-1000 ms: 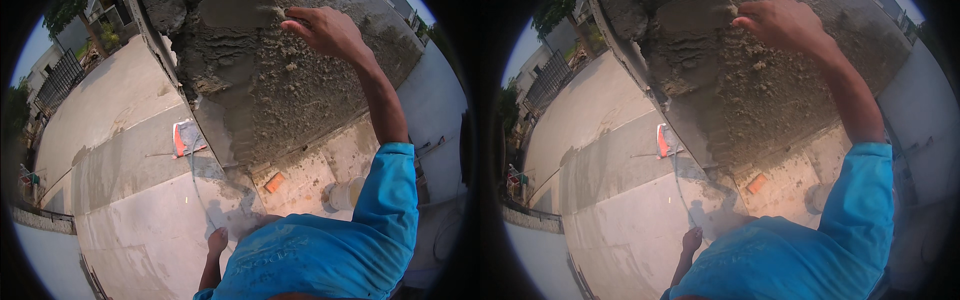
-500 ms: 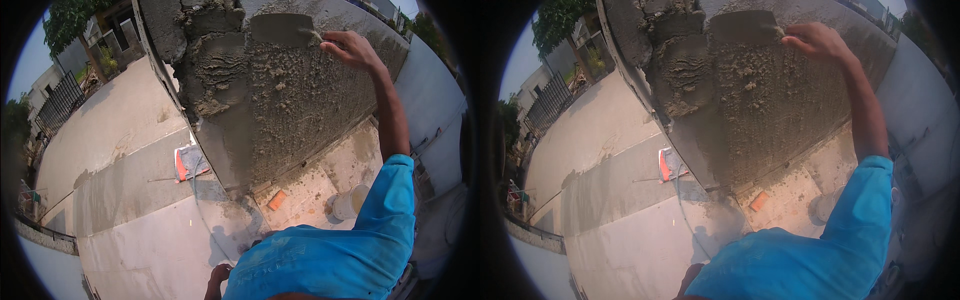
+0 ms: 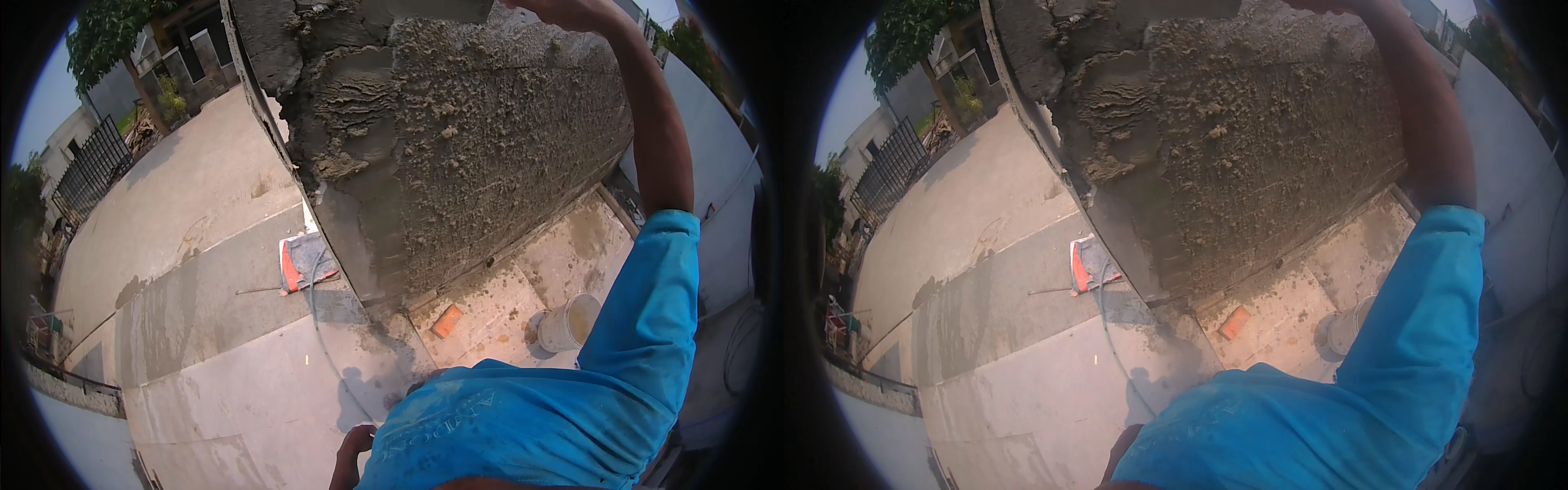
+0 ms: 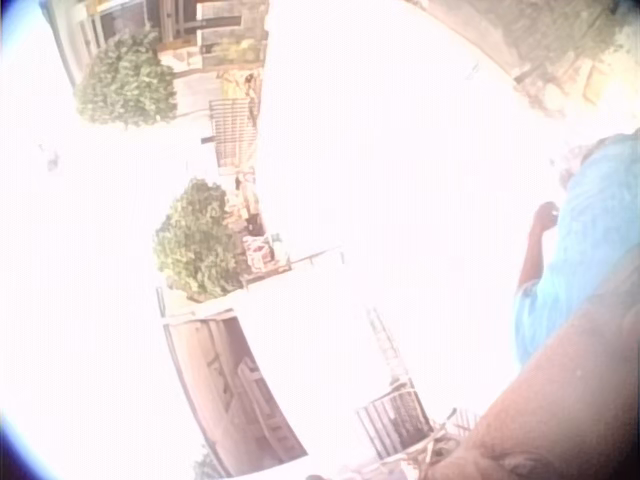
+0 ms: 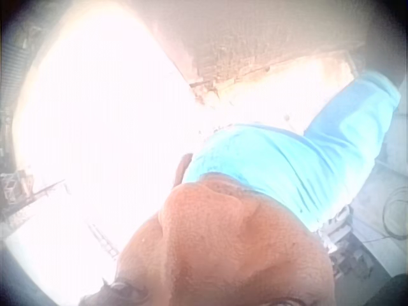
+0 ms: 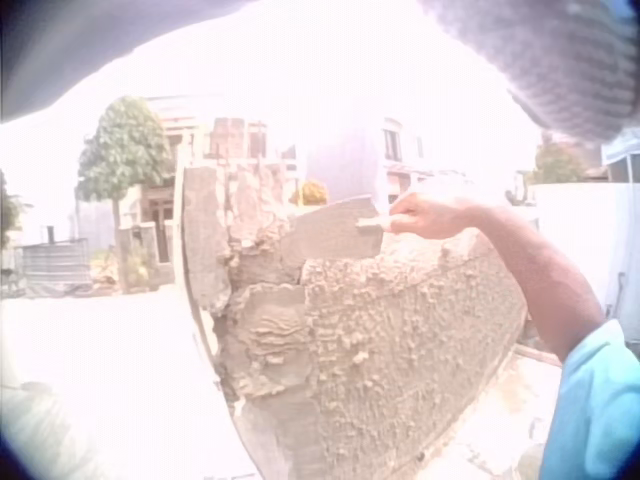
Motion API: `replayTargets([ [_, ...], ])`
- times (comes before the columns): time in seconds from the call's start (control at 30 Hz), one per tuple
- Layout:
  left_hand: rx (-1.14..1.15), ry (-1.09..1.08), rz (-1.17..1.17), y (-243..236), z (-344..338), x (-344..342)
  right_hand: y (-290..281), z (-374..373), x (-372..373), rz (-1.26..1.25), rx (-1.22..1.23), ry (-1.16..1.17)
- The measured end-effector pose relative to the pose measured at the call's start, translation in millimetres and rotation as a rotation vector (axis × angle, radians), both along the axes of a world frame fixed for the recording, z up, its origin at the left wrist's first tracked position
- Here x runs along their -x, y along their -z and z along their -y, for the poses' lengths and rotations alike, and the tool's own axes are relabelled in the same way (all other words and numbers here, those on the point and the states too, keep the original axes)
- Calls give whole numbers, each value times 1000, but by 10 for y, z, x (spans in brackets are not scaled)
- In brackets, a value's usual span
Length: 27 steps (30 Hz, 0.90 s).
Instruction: The person scoops cement from a bucket with a trowel and applies it to a vertical wall surface. They repeatedly transfer cement from the bucket to the wall, smoothing it with the trowel. The person briefly uses a measuring tape on the wall before resuming cement application.
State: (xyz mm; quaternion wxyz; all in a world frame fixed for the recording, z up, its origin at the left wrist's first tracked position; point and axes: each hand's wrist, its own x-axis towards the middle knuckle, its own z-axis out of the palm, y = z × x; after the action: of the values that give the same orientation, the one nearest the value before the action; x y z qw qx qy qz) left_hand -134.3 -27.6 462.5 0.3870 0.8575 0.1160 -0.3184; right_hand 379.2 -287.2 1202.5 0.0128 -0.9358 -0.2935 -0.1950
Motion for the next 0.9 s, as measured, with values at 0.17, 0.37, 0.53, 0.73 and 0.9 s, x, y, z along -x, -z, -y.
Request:
replayTargets([
  [0.17,29,64,-53,245,19,303,479,0,-328,-25,-135,-236],
  [0.37,60,69,-111,484,-22,603,551,-179,-124,77,-7,-84],
  [0.53,57,-6,-157,326,48,833,745,172,-340,362,7,-350],
  [0.73,44,-100,-175,119,143,910,980,-435,-189,286,137,-146],
  [0.9,29,-161,-167,-46,189,738,712,-305,-205,298,-34,-121],
])
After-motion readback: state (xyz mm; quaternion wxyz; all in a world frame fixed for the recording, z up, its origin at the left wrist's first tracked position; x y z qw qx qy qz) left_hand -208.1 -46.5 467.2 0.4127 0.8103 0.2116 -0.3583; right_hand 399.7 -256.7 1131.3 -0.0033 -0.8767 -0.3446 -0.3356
